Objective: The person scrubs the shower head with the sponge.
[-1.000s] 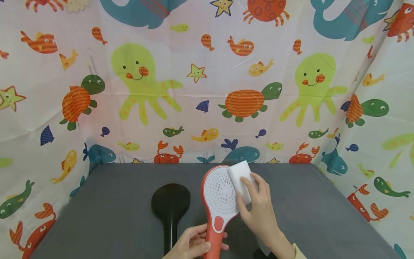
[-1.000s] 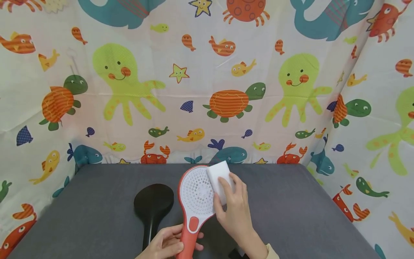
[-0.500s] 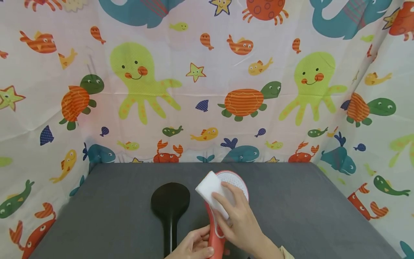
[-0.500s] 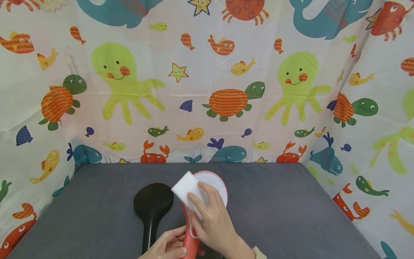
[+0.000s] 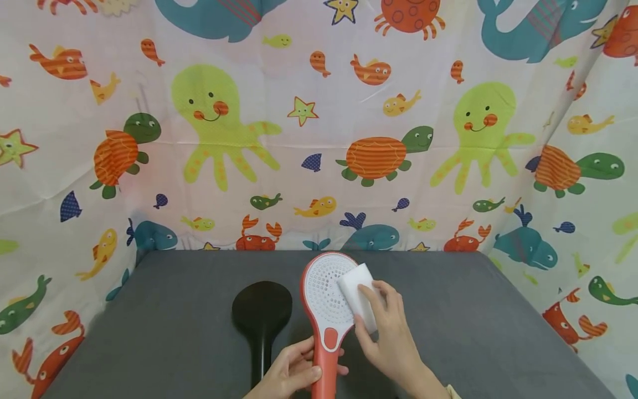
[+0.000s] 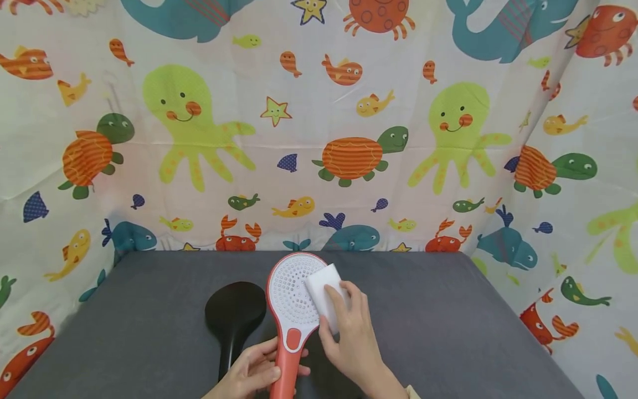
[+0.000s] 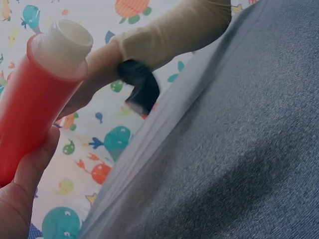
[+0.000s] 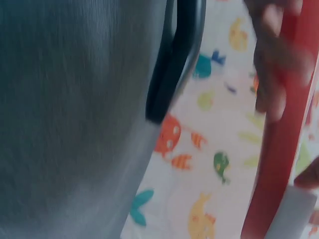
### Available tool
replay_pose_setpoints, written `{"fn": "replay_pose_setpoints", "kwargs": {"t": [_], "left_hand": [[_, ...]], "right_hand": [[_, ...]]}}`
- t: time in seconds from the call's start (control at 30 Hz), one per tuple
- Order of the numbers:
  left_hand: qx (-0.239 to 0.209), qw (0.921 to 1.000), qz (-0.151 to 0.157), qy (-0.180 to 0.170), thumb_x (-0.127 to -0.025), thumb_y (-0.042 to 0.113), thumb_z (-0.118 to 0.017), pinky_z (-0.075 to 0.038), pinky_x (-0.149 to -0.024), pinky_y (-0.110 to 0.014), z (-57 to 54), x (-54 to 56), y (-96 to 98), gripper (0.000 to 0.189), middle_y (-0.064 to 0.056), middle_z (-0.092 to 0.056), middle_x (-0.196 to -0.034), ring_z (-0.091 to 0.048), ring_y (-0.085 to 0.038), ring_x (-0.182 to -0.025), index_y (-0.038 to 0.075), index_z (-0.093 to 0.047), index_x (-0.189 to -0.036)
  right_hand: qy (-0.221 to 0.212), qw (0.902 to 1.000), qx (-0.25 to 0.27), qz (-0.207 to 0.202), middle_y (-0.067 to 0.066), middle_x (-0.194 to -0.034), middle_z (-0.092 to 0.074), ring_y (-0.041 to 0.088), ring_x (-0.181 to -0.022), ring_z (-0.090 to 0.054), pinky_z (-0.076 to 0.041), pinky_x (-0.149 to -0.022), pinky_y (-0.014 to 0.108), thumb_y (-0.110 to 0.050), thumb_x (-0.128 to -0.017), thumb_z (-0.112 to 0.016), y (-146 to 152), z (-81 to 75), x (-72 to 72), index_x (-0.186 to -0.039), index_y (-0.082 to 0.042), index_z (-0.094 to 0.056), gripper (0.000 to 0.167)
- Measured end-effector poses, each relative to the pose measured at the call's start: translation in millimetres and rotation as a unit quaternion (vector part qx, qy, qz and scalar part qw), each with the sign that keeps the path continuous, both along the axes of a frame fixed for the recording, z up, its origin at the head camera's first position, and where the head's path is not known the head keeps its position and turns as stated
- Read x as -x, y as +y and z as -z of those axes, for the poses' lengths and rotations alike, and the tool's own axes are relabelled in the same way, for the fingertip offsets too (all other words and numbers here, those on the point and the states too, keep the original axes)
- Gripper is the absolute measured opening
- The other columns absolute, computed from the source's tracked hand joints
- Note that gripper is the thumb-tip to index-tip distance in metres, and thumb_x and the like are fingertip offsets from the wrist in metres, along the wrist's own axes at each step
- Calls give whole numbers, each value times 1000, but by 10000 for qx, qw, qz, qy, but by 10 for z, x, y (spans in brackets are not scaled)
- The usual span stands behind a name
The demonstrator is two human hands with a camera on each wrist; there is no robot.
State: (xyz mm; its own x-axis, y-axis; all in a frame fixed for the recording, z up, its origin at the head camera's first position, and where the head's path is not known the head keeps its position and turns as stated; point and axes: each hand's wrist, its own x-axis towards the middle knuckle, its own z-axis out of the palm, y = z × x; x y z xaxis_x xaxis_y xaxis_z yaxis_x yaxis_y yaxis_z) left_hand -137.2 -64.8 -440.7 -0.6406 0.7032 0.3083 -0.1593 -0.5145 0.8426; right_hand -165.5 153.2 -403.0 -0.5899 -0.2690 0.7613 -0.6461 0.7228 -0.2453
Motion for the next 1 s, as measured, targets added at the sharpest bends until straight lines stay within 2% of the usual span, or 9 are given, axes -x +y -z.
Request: {"fn": "replay_pose_setpoints", "kwargs": {"t": [0.17, 0.27, 0.37, 0.5, 0.57, 0.73, 0.8, 0.9, 1.0], "left_hand": [[-86, 9998, 2, 154, -98, 1, -34, -50, -87, -36, 5, 36, -37, 51, -18, -48, -133, -52, -32, -117, -11, -14, -143], [-39, 9997, -95, 208, -97, -1, -36, -51, -83, -32, 0, 46, -63, 49, -14, -51, -128, -55, -26, -111, -11, -18, -142], [-108, 9990, -194, 394, -95, -5, -35, -50, -85, -30, 4, 63, -90, 48, -9, -52, -128, -54, -18, -110, -11, -21, -141], [-314, 9972, -169, 656, -92, -11, -29, -46, -92, -30, 14, 87, -114, 53, -6, -47, -136, -49, -17, -117, -11, -14, -143], [-266, 9975, -158, 635, -93, -11, -29, -47, -89, -27, 8, 87, -122, 52, -5, -49, -132, -52, -15, -112, -10, -16, -143], [42, 9989, -190, 419, -96, -3, -35, -51, -80, -25, -41, 62, -127, 47, -8, -52, -126, -56, -14, -105, -7, -23, -142], [44, 9988, -194, 438, -97, -2, -35, -51, -82, -28, -51, 56, -124, 47, -10, -50, -128, -55, -17, -108, -8, -22, -142], [-81, 9985, -239, 496, -97, -4, -35, -51, -81, -27, -44, 56, -125, 46, -9, -52, -126, -56, -15, -105, -4, -27, -142], [-431, 9965, -247, 672, -94, -9, -31, -50, -83, -26, -37, 82, -139, 49, -10, -51, -129, -55, -16, -107, -3, -28, -143]], "right_hand": [[73, 9950, -235, -970, 17, -127, -42, 26, -109, -40, -49, -73, 43, -31, -93, -45, -98, 26, -203, -129, -10, -54, 43], [177, 9875, -368, -1520, 16, -126, -43, 25, -110, -40, -50, -74, 36, -31, -92, -46, -132, 28, -289, -126, -12, -56, 41], [344, 9722, -624, -2229, 16, -124, -44, 23, -110, -40, -49, -79, 27, -30, -91, -52, -142, 50, -339, -123, -12, -58, 37], [779, 9479, -891, -2959, 18, -119, -46, 24, -109, -41, -43, -88, 26, -25, -90, -56, -150, 79, -326, -117, -10, -60, 32], [960, 9498, -803, -2866, 19, -118, -46, 25, -107, -42, -43, -86, 27, -26, -91, -54, -163, 72, -296, -116, -8, -61, 32], [1026, 9780, -429, -1765, 21, -121, -45, 28, -106, -43, -49, -73, 39, -29, -91, -47, -228, -8, -201, -122, -6, -59, 40], [947, 9834, -379, -1498, 21, -123, -44, 29, -107, -42, -50, -71, 44, -30, -92, -46, -249, -25, -188, -125, -6, -57, 42], [928, 9816, -390, -1620, 21, -122, -43, 28, -107, -42, -51, -70, 40, -30, -92, -46, -252, -4, -216, -124, -6, -58, 42], [1141, 9651, -562, -2291, 23, -118, -44, 29, -105, -42, -49, -74, 32, -27, -91, -49, -241, 37, -264, -118, -4, -61, 37]]}}
